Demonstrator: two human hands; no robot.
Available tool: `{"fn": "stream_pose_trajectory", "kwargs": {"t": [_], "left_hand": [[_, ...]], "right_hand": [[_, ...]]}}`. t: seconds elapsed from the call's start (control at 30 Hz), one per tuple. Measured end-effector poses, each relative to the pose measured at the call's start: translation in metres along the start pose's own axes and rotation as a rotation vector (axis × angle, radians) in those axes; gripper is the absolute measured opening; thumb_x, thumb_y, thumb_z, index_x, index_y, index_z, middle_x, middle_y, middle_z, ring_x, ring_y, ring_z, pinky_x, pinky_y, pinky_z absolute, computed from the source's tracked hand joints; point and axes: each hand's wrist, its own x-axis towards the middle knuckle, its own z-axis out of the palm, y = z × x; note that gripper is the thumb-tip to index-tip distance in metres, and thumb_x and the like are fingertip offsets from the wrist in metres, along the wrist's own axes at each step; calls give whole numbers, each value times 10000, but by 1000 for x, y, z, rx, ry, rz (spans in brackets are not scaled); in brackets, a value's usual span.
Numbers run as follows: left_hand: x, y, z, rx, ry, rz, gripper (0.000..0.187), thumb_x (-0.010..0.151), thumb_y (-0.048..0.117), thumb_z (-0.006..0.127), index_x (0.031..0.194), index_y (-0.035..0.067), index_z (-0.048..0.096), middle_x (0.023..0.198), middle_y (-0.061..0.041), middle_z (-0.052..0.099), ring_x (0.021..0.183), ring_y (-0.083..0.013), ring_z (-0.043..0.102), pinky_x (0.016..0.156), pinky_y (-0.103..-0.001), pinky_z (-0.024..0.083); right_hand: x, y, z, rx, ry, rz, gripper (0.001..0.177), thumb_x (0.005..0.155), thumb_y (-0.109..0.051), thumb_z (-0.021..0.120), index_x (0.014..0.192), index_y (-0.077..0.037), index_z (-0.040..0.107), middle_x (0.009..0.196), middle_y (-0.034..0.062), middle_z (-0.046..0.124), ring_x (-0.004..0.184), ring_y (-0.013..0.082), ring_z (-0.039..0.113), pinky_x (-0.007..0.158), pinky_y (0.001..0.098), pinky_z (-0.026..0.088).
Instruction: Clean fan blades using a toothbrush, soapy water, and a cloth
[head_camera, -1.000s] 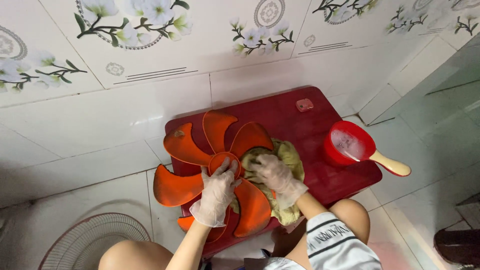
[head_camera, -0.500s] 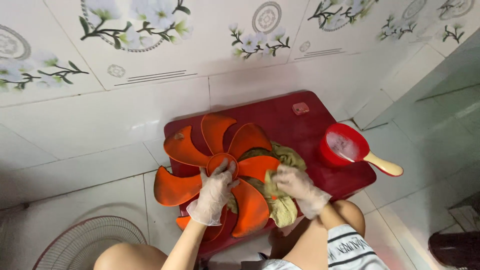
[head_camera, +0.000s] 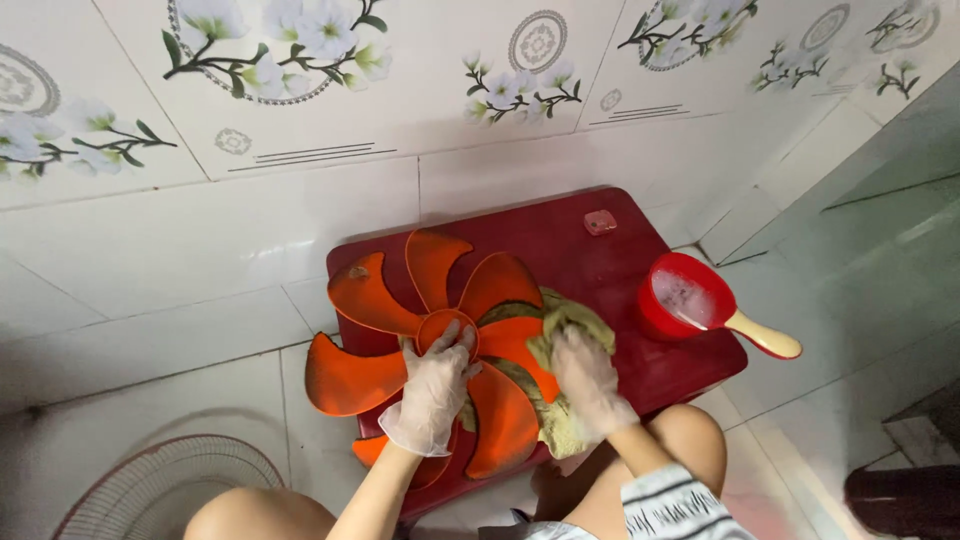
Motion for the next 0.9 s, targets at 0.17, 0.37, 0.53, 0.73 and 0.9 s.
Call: {"fn": "stream_pose_trajectory", "kwargs": {"t": [0.17, 0.37, 0.53, 0.73, 0.9], "left_hand": [[-5, 18, -157, 14, -70, -31, 354, 945, 502, 494, 1207, 275, 568, 1264, 198, 608, 1370, -55, 350, 1072, -760, 127], [1, 13, -148, -261, -252, -175, 364, 885, 590, 536, 1141, 335, 575, 1290, 329, 544, 1441, 28, 212, 1076, -757, 157], [3, 34, -172, -209, -151, -340, 408, 883, 606, 523, 854, 226, 667, 1335, 198, 558, 1414, -75, 330, 1042, -632, 332], [6, 14, -163, -399, -10, -478, 559, 702, 665, 719, 886, 137, 713, 1532, -5, 426, 1374, -248, 417, 874, -484, 536], [6, 4, -212, -390, -300, -401, 823, 771, 647, 684, 1449, 277, 398, 1631, 26, 160, 1513, -250, 104, 1055, -578, 404]], "right_hand": [[-44, 47, 5, -134, 145, -479, 215, 825, -418, 636, 969, -339, 776, 1191, -83, 693, 1211, 177, 578, 1050, 348, 411], [-27, 66, -75, -286, 230, -266, 153, 814, -439, 611, 795, -313, 695, 901, -101, 583, 854, 196, 628, 718, 367, 579], [-26, 21, -146, -405, 600, -167, 170, 897, -306, 572, 1002, -204, 658, 875, 22, 577, 850, 254, 637, 697, 380, 591], [-18, 53, -186, -314, 603, 107, 287, 924, -459, 554, 843, -216, 684, 729, 39, 613, 699, 302, 690, 601, 446, 578], [-24, 58, -226, 142, 268, 538, 212, 807, -336, 669, 948, -231, 788, 892, 113, 743, 923, 332, 718, 750, 497, 584]]}}
